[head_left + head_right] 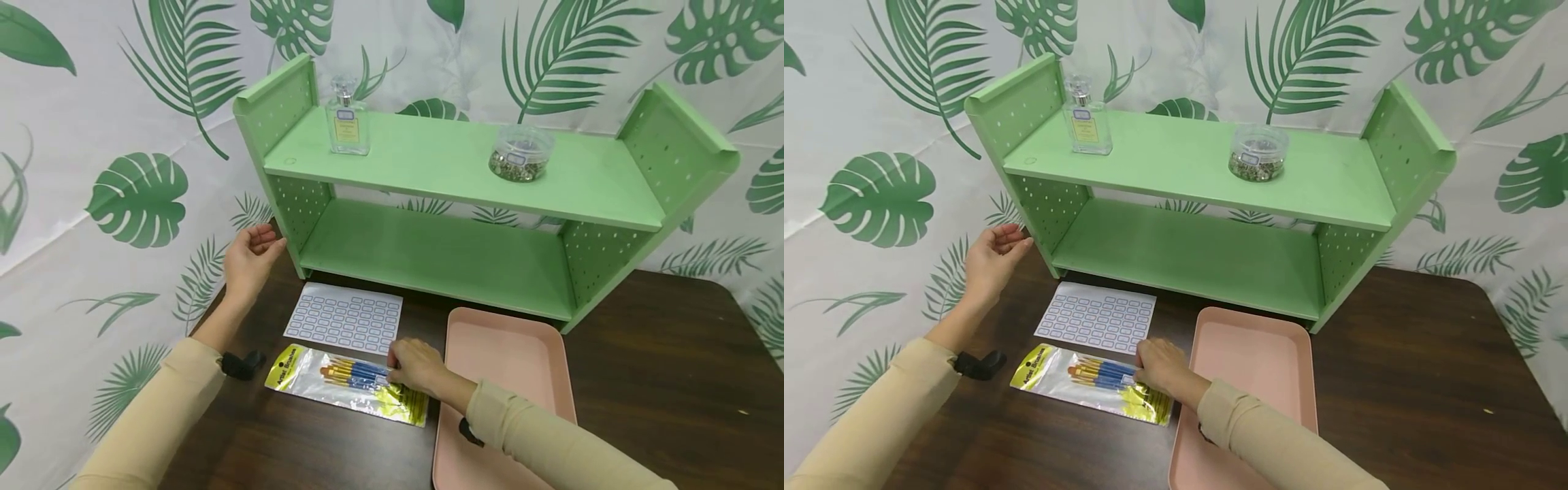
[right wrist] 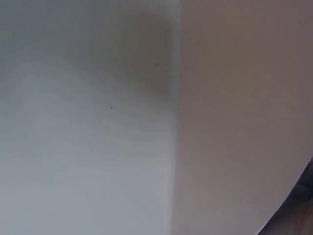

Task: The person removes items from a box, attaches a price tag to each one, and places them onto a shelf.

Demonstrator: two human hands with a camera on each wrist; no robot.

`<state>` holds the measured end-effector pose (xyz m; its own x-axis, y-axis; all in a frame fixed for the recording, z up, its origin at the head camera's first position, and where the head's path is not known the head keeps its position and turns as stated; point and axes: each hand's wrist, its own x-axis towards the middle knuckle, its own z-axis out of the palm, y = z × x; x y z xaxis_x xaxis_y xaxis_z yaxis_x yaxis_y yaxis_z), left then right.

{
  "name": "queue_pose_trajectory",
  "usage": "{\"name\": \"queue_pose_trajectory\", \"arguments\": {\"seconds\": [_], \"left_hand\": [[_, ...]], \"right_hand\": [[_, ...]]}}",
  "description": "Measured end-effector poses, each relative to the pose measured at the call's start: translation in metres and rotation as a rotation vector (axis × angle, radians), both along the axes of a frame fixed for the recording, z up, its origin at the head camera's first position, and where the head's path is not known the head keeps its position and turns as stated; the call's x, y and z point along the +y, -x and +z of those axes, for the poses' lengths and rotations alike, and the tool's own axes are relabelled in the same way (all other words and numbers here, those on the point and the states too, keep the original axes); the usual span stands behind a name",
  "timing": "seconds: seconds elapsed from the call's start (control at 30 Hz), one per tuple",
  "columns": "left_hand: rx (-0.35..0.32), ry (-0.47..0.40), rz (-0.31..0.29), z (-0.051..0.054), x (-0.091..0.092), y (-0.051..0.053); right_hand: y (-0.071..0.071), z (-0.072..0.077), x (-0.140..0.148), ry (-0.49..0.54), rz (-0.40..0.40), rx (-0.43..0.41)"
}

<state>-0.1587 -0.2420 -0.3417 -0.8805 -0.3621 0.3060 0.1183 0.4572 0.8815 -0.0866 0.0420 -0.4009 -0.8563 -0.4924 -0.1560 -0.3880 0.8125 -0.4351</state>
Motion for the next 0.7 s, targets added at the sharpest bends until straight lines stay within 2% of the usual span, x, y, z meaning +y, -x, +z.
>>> {"name": "queue_pose_trajectory", "arguments": {"seconds": [0.2, 0.53, 0.7], "left_hand": [[0.015, -0.04, 0.007, 0.001, 0.005, 0.012], [0.031, 0.034, 0.078, -0.002, 0.012, 0.023], [0.049, 0.046, 0.087, -0.002, 0.013, 0.026]], "right_hand": [[-0.001, 0.001, -0.002, 0.019, 0.016, -0.034], [-0.004, 0.003, -0.002, 0.04, 0.038, -0.026], [-0.003, 0.005, -0.001, 0.038, 0.066, -0.022]]}}
